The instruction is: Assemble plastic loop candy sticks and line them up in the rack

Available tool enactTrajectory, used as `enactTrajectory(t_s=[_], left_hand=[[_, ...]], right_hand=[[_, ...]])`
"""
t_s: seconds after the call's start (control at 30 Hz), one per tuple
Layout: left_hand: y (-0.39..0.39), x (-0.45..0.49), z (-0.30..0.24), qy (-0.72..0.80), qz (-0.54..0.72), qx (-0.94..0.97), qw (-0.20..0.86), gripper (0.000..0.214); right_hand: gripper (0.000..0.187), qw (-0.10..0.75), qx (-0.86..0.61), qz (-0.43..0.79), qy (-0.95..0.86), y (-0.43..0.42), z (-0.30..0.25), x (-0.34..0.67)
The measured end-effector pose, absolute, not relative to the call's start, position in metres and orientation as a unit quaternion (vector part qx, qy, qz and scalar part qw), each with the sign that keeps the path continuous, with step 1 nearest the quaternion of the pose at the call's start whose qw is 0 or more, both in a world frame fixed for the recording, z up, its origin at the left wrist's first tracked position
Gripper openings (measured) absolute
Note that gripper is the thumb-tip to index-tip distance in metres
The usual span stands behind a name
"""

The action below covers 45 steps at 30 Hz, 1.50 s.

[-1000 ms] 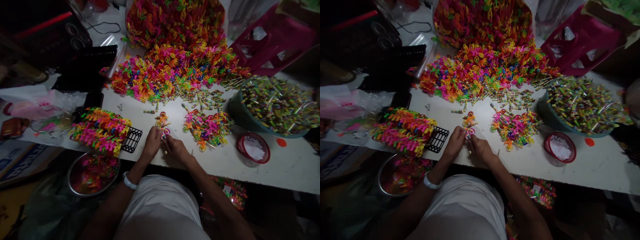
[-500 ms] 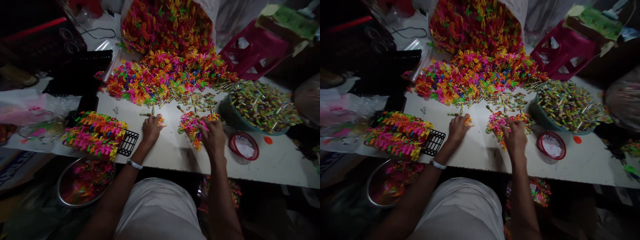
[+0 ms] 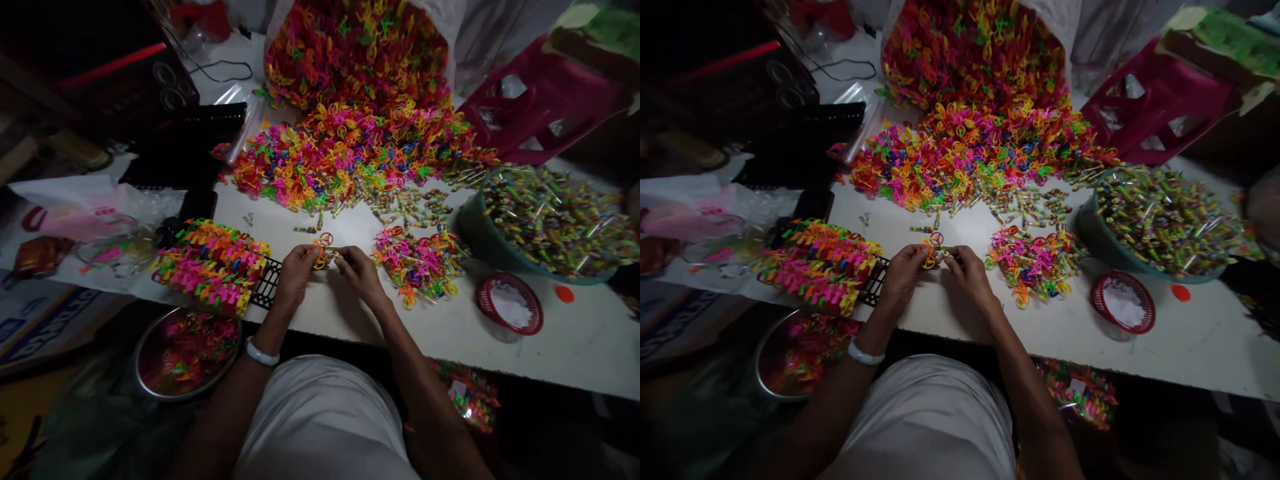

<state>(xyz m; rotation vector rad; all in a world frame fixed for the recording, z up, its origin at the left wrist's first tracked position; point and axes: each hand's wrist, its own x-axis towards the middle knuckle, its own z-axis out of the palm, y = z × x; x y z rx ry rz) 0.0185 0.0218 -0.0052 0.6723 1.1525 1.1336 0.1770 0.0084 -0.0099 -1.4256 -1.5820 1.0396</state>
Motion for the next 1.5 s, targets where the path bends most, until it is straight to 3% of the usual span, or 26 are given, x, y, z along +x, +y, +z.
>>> enactTrajectory(t_s=[0.3, 0.67, 1.03, 1.33, 1.4, 1.5], left_hand=[[0.012, 0.040, -0.008, 0.516, 0.511, 0.310, 0.614, 0.028], [0.005, 0.045, -0.012, 0.527, 0.508, 0.381, 0.565, 0.020], [-0.001, 0.049, -0.025, 0.556, 0.514, 0.372, 0.537, 0.013], [-0.013, 0.043, -0.013, 0.560, 0.414, 0.431, 0.574, 0.018], [-0.004, 0.036, -0.008, 0.550, 0.405, 0.488, 0.543, 0.018], [0.017, 0.021, -0.008, 0.579, 0.444, 0.531, 0.431, 0.018]], right_hand=[[0.027, 0.447, -0.572, 0.431, -0.537, -0.005, -0.011, 0.169], [0.025, 0.448, -0.572, 0.461, -0.509, -0.007, -0.004, 0.172], [0.027, 0.384, -0.579, 0.439, -0.570, -0.012, -0.015, 0.167], [0.023, 0.361, -0.578, 0.429, -0.593, -0.031, -0.013, 0.187], [0.023, 0.377, -0.613, 0.337, -0.607, -0.030, 0.003, 0.218], [0.028, 0.347, -0.691, 0.071, -0.630, -0.024, 0.028, 0.262]])
